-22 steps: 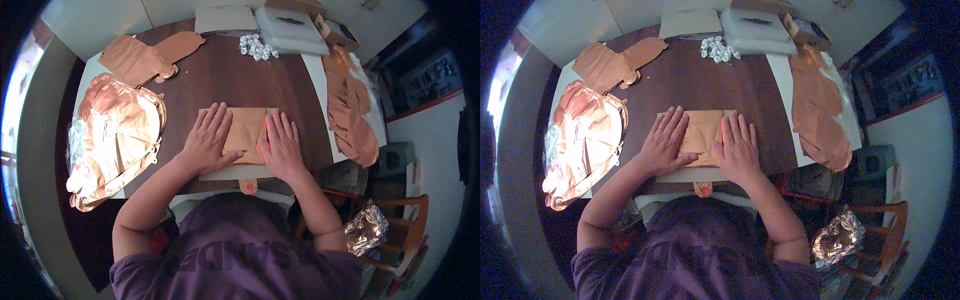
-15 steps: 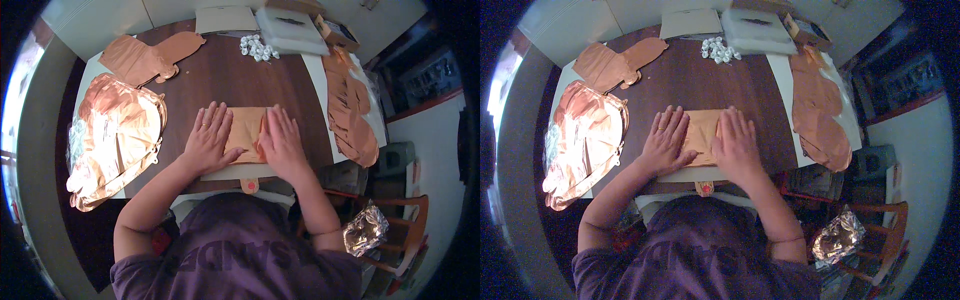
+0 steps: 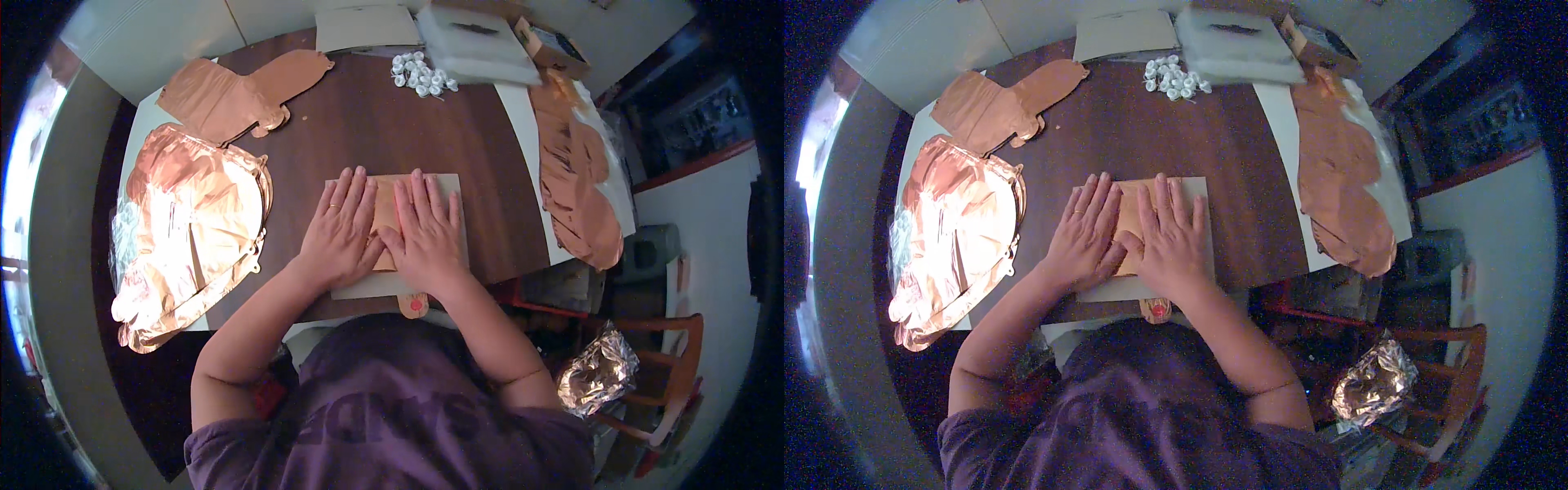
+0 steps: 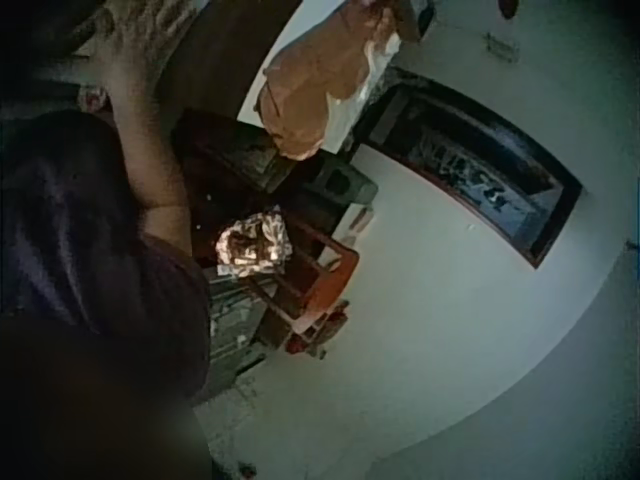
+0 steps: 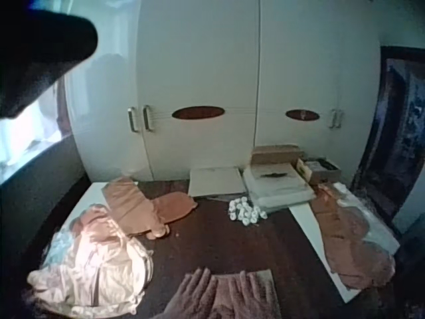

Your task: Folding foil balloons and placing them into retail packaging.

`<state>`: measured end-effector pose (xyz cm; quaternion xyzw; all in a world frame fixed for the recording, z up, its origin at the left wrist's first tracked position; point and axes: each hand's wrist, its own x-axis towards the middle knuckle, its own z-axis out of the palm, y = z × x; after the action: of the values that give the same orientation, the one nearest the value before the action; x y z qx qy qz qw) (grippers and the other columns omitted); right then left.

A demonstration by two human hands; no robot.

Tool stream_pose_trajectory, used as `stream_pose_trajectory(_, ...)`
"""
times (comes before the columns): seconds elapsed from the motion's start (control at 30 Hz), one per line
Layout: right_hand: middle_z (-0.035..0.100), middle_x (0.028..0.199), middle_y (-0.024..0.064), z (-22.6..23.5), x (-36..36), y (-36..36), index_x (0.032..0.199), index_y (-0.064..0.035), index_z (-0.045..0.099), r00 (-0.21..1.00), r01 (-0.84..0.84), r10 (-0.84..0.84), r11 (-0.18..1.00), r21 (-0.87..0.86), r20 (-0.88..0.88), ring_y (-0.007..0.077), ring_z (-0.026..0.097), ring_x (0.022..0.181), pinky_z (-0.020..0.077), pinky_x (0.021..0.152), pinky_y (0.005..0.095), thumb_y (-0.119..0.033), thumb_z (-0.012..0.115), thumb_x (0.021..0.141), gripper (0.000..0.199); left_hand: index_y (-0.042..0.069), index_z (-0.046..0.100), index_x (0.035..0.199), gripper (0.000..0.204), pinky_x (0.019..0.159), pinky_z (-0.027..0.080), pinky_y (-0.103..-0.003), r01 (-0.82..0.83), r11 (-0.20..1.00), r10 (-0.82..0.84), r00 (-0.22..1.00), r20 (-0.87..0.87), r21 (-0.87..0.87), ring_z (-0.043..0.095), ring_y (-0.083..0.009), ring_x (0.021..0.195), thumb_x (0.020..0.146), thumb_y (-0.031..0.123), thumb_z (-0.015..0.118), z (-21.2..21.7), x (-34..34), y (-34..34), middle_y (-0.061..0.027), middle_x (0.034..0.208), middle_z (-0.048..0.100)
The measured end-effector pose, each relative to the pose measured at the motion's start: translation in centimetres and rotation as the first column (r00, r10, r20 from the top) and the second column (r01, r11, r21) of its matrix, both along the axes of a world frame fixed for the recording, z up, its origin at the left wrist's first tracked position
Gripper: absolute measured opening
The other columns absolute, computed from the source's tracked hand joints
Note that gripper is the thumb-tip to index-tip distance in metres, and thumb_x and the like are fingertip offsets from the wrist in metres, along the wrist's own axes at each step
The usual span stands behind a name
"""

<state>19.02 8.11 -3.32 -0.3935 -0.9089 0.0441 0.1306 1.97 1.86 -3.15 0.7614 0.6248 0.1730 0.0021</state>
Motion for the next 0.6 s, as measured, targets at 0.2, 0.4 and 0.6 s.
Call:
stream_pose_trajectory(0.2,0.034,0.148,0.0205,0.3,1.9,0.5,0.140,-0.0035,0.041,0.935,-0.042,-0.008,0.990,-0.133,-0.353,0.0338,0.032,0.139,0.0240,0.112,0.0498,-0.027,0.054,0.094,0.053,-0.007,0.031,0.143,0.075,0.115,0.021,-0.052,0.007,1.000,-0.006,0.992,0.127,-0.005,0.030,-0.0415,0.139,0.085,0.036,0.052,0.3,-0.3,0.3,-0.0266,0.148,0.033)
stream_pose_trajectory(0.4,0.064,0.084,0.0101,1.9,12.1,-4.2,0.087,-0.0018,0.061,0.847,0.175,-0.296,0.940,-0.293,-0.443,0.0264,0.061,0.074,0.0493,0.066,0.0338,-0.011,0.069,0.083,0.012,-0.003,0.031,0.145,0.080,0.108,0.027,-0.051,-0.064,0.997,0.068,0.992,0.108,-0.041,0.034,-0.0389,0.135,0.082,0.041,0.055,1.0,1.0,-1.8,-0.0220,0.149,0.035)
stream_pose_trajectory(0.6,0.065,0.079,0.0034,-0.1,16.0,-8.7,0.095,-0.0021,0.061,0.685,0.083,-0.680,0.427,-0.900,-0.259,0.0109,0.056,0.063,0.0448,0.054,0.0294,-0.018,0.066,0.091,0.017,-0.007,0.036,0.141,0.079,0.107,0.030,-0.050,-0.082,0.996,0.083,0.995,0.057,-0.023,0.037,-0.0391,0.133,0.079,0.037,0.059,1.7,4.7,-4.4,-0.0255,0.144,0.039)
